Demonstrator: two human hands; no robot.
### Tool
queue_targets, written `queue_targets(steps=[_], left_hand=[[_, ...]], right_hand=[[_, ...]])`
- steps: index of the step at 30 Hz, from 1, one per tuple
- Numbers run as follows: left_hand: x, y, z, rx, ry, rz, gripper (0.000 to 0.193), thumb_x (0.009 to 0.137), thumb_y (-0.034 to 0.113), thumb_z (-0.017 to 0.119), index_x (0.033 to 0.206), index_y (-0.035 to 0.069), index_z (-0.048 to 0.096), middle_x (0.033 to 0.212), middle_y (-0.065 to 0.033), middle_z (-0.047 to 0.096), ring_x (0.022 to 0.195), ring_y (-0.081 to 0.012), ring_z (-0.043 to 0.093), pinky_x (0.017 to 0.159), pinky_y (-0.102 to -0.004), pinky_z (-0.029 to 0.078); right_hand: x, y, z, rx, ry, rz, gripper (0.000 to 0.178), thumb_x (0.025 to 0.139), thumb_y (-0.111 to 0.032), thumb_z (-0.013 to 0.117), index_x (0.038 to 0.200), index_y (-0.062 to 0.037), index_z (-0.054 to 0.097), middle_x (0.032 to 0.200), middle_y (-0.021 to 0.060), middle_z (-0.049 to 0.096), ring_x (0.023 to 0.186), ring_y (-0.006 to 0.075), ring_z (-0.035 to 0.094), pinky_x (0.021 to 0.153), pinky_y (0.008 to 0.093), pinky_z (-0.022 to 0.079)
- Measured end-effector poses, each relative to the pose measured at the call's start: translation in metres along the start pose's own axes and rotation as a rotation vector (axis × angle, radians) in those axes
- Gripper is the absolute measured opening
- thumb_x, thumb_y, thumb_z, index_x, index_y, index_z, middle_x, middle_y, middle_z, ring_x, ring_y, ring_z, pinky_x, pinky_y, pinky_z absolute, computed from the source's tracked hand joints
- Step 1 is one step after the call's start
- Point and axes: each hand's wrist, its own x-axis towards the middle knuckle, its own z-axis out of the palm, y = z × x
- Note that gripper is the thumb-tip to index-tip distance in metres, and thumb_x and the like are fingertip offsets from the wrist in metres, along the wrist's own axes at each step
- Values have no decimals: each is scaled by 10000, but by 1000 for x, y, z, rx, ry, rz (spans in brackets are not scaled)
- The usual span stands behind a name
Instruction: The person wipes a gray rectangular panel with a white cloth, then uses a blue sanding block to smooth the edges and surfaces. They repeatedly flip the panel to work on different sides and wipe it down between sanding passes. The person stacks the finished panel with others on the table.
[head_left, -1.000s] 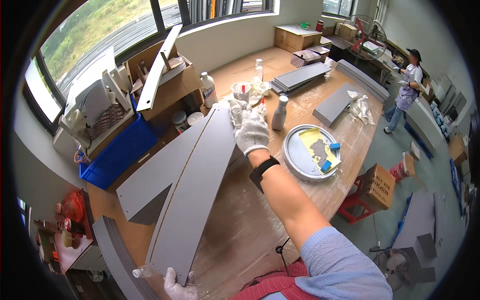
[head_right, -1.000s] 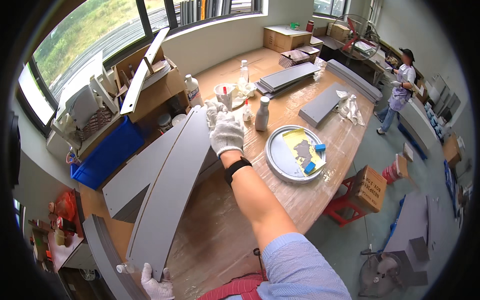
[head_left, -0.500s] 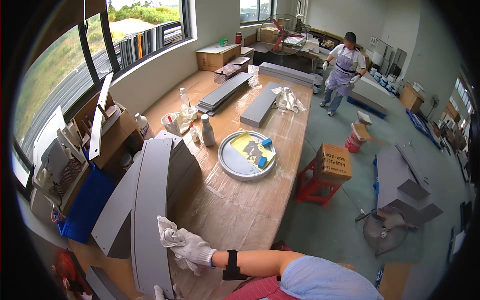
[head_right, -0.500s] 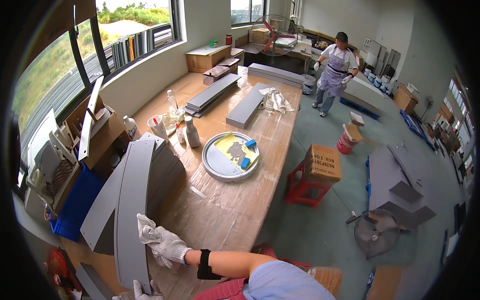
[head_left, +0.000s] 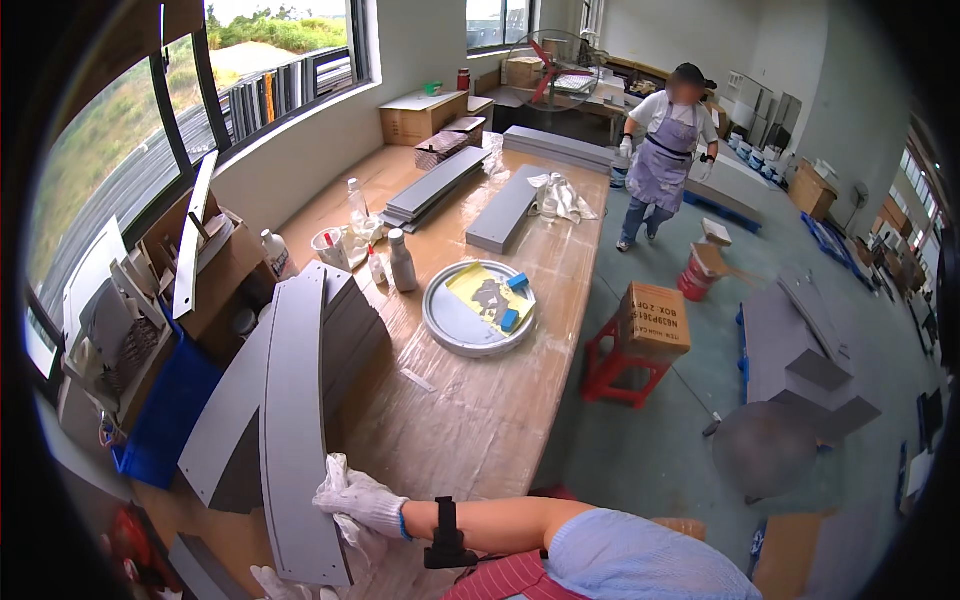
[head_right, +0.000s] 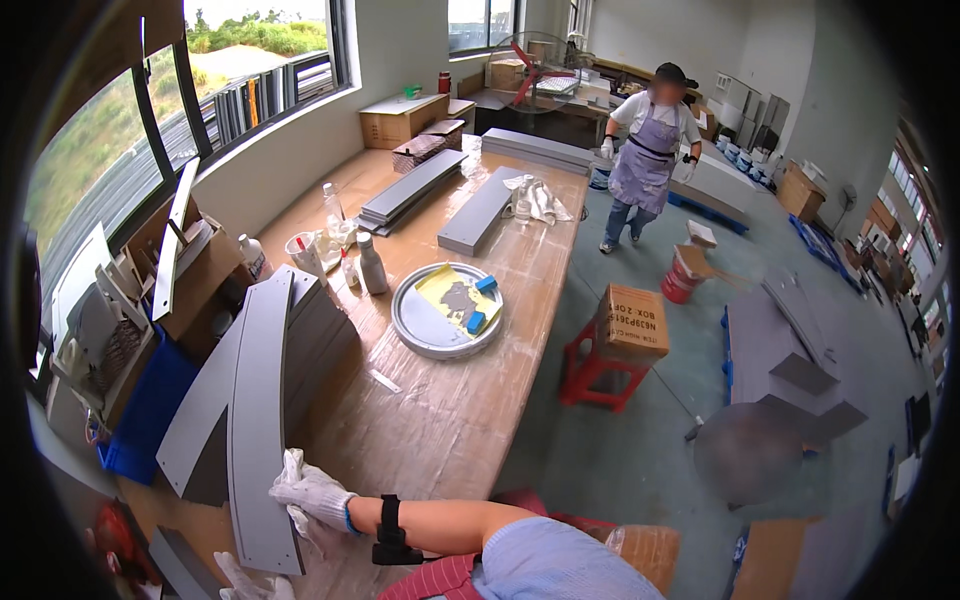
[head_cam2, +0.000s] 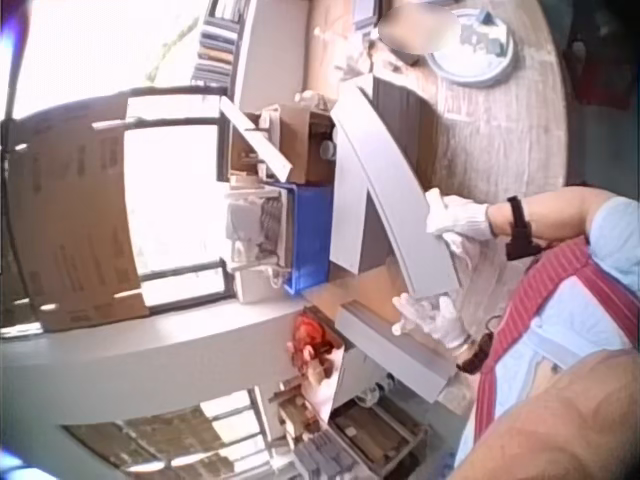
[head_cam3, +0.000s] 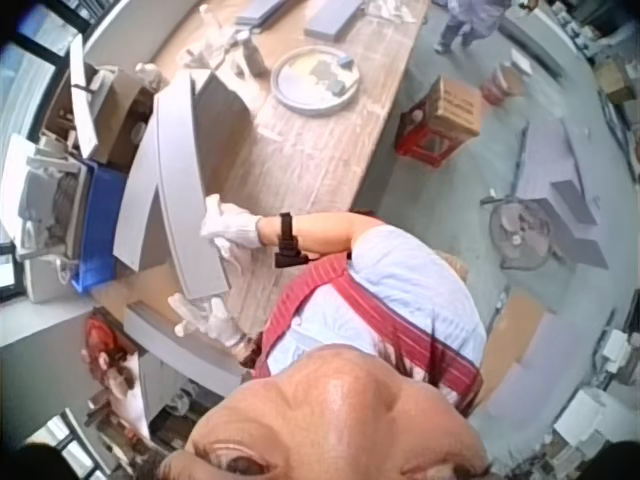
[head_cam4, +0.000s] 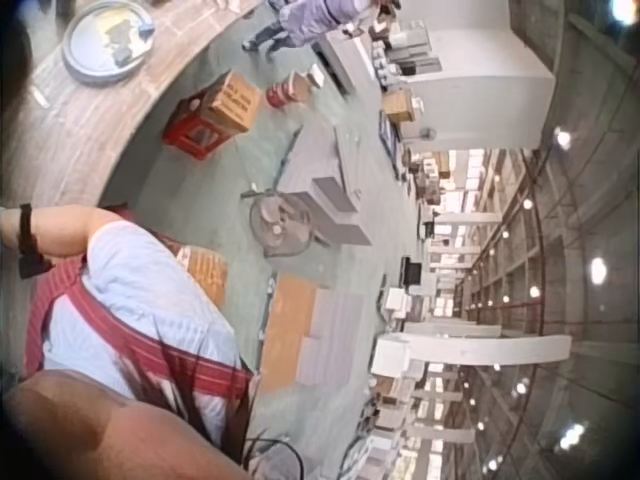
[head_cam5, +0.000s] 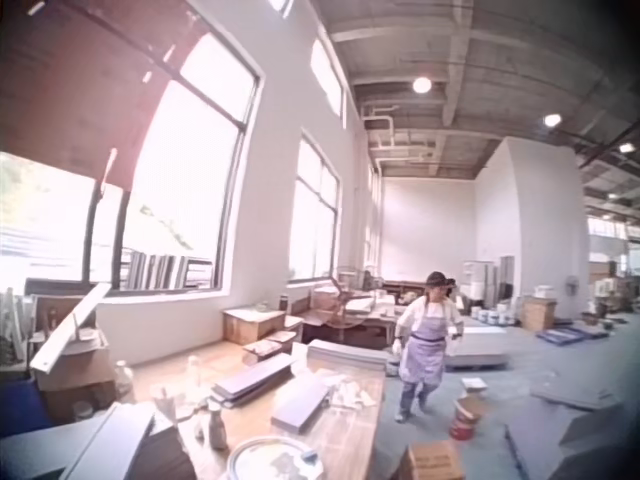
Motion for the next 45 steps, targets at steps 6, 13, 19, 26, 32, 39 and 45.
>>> queue_targets(steps=[6,13,19,26,32,39,45], left_hand=[[19,-3,11,316,-7,233,418,929,196,674,1330,81,645,1354,-124,638,1259,-366,566,1146,-541,294],[32,12,8,-805,245,-665,416,976,267,653,1334,63,595,1221,-249,646,967,-331,672,787,-462,573],[31,7,22,-1335,233,-985,429,948,219,665,1327,50,555,1237,-112,639,1069,-264,640,886,-364,541],[13,-31,31,-1216,189,-850,334,1036,344,549,1255,97,601,1214,-53,662,1107,-209,625,951,-375,527],[13,-23,32,-1282,219,-951,282,1045,297,545,1267,134,605,1258,-37,641,1121,-185,606,996,-382,504],[29,17,49,-1312,471,-864,296,1040,283,554,1306,161,595,1295,-17,627,1150,-200,602,1028,-396,487],[26,5,47,-1245,469,-842,501,1028,388,535,1370,22,529,1336,-124,595,1227,-279,579,1046,-437,473]], right_hand=[[0,-21,22,-35,-90,-169,447,888,-246,683,1279,-55,581,1053,66,689,950,177,639,896,319,515],[-16,-82,-27,-1125,-140,-134,525,836,-132,644,1348,-132,532,1183,151,685,1018,324,682,858,379,558],[-25,-47,-106,-1561,-161,114,601,818,-227,630,1409,-199,520,1370,136,586,1149,349,628,983,447,502],[-1,-13,-235,-1304,418,-216,376,855,-344,660,1170,-142,698,1125,140,694,1072,353,642,937,468,503],[12,-58,-359,-1616,930,-30,368,866,-374,650,1155,-151,694,1131,86,696,1156,289,593,963,461,455],[37,-82,-403,-1841,783,258,655,850,-606,621,1269,-103,640,1244,129,656,1217,315,563,1022,464,420],[45,-78,-427,-1770,921,313,424,839,-264,714,1247,-176,640,1134,161,691,1126,357,635,954,494,500]])
